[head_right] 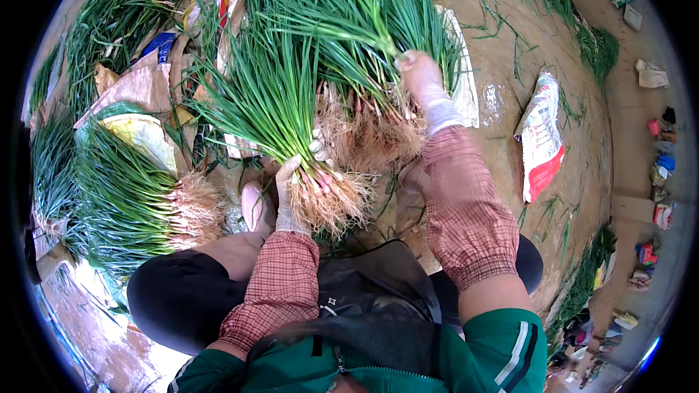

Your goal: The person processes bunches of green onions by hand, peeling away the outer layers and roots to clean the bulbs before placing them into a larger pile.

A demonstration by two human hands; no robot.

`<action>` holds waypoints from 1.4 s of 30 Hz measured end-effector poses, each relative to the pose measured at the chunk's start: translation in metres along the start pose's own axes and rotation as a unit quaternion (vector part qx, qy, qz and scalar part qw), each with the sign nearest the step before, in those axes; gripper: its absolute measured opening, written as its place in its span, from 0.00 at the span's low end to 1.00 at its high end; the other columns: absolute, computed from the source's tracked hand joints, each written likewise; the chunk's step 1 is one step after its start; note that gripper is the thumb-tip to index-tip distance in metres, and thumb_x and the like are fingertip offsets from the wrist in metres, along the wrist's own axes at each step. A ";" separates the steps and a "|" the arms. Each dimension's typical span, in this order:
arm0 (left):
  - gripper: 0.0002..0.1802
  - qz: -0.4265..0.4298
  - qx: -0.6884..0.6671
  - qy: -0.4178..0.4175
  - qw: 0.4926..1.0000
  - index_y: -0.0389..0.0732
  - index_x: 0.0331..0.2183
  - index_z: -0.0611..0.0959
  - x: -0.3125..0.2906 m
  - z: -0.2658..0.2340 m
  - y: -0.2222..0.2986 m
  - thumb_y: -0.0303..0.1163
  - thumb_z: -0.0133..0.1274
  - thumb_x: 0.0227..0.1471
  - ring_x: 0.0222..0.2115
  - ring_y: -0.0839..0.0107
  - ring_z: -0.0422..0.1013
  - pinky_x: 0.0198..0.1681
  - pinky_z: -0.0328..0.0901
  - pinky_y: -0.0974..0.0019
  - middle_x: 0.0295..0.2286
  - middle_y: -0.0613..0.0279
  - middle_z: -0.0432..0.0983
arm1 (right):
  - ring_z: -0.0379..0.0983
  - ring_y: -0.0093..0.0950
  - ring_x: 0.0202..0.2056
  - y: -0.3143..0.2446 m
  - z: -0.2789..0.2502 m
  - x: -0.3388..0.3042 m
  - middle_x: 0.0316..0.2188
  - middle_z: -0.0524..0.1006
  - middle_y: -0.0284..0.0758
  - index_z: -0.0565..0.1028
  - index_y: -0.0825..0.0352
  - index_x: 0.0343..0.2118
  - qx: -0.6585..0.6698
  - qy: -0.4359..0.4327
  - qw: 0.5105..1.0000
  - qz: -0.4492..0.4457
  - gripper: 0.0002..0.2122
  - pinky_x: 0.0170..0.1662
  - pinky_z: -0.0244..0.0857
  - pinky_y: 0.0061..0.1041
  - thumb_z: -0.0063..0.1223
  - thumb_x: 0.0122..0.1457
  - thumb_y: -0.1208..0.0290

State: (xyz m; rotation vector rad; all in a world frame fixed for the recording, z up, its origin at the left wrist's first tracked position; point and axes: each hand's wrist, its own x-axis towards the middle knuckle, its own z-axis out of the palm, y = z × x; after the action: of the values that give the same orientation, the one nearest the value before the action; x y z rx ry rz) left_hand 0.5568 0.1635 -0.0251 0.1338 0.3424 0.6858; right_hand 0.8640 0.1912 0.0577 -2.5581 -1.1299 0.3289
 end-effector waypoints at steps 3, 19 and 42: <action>0.27 -0.020 -0.029 -0.064 0.997 0.32 0.47 0.67 -0.001 -0.002 0.009 0.36 0.51 0.48 0.29 0.62 0.72 0.27 0.73 0.62 0.33 0.54 0.70 | 0.72 0.28 0.31 -0.011 -0.043 -0.015 0.28 0.75 0.40 0.72 0.67 0.39 0.116 -0.025 0.992 0.046 0.13 0.32 0.66 0.34 0.45 0.61 0.61; 0.24 -0.021 -0.002 -0.004 1.000 0.27 0.41 0.72 -0.009 0.004 0.011 0.40 0.46 0.51 0.19 0.54 0.75 0.19 0.73 0.60 0.26 0.37 0.75 | 0.73 0.28 0.33 -0.017 0.026 -0.087 0.34 0.76 0.36 0.74 0.62 0.38 -0.210 -0.125 0.969 0.036 0.11 0.39 0.70 0.32 0.49 0.59 0.61; 0.34 0.019 -0.094 -0.031 0.995 0.26 0.51 0.65 -0.006 0.001 -0.001 0.40 0.48 0.48 0.37 0.50 0.73 0.46 0.68 0.46 0.43 0.42 0.72 | 0.72 0.28 0.38 -0.032 0.022 -0.148 0.34 0.76 0.39 0.74 0.67 0.41 0.157 -0.283 0.943 -0.077 0.21 0.43 0.66 0.28 0.41 0.62 0.51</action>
State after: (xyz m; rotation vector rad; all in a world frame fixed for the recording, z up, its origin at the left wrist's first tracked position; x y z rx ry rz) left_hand 0.5537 0.1586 -0.0230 -0.0177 0.2136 0.7468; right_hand 0.7374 0.1056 0.0611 -2.1270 -1.3222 1.1566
